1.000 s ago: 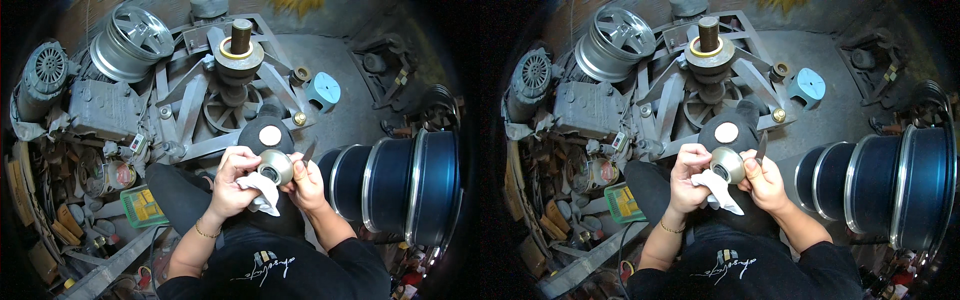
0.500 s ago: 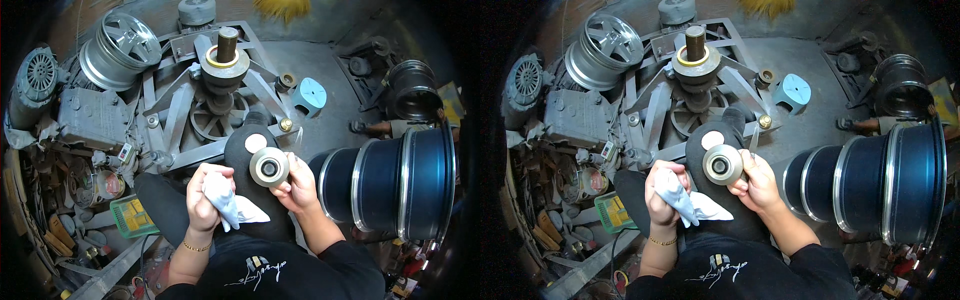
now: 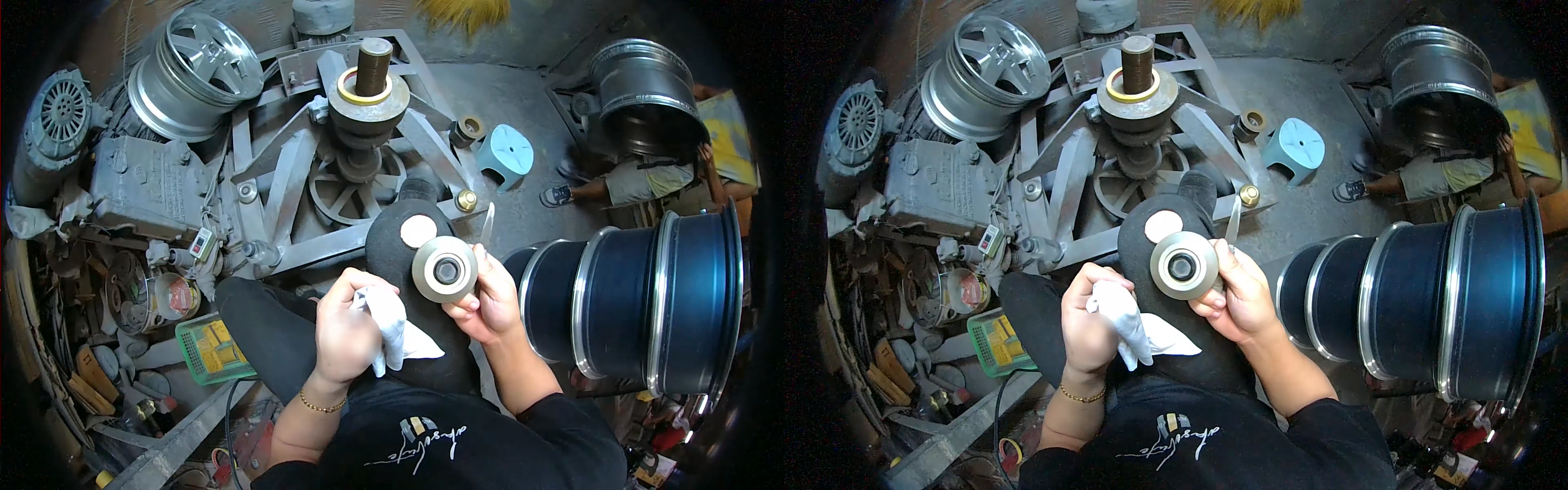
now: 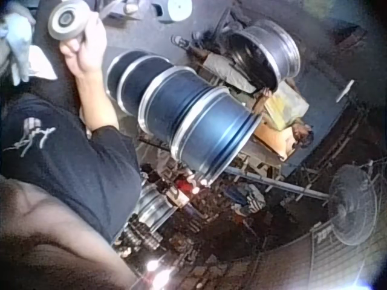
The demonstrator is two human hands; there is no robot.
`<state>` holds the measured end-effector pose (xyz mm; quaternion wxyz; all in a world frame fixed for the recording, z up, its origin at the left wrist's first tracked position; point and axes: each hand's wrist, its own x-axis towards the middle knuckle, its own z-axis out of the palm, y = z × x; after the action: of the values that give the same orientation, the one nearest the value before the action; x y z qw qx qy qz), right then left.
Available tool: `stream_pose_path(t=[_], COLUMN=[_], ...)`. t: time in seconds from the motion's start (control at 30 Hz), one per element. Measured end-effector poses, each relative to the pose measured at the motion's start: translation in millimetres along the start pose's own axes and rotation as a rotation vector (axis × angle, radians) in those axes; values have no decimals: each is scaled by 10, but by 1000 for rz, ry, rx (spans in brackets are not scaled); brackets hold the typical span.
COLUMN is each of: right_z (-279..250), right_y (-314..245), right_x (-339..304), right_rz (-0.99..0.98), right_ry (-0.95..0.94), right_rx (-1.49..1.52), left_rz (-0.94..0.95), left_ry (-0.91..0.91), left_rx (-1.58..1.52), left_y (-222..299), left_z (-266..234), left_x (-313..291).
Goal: The person sits on the floor and cleans a small cylindrical mechanical part using a white cloth. They wipe the part repeatedly, rotate it to clean different sides, and then apply a strip of yellow tape to the part's surface.
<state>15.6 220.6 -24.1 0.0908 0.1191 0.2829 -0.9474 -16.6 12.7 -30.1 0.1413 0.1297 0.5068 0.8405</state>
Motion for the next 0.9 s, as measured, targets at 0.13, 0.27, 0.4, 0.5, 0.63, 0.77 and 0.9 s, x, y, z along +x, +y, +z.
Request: stream_pose_path(t=[0.13, 0.27, 0.4, 0.5, 0.63, 0.77, 0.9], right_z=[-42, -65, -87, -119, -198, -208, -307], right_y=[5, -12, -39, -16, -16, -16, -7], right_x=[-3, -7, 16, 40, -16, -59, -20], right_rz=[3, 1, 2, 35, -55, -86, -95], right_ry=[-12, -13, -47, -10, 91, 54, 18], right_rx=[2, 3, 2, 6, -95, -40, -79], left_rz=[9, 10, -11, -40, 392, 194, 35], left_ry=[11, 37, 57, 105, -48, 222, -110], left_rx=[39, 69, 182, 363, 653, 629, 821], left_y=[7, 9, 68, 209, 491, 432, 13], left_z=[1, 27, 51, 101, 92, -175, -288], left_x=[-19, -30, -49, -171, -131, -32, -211])
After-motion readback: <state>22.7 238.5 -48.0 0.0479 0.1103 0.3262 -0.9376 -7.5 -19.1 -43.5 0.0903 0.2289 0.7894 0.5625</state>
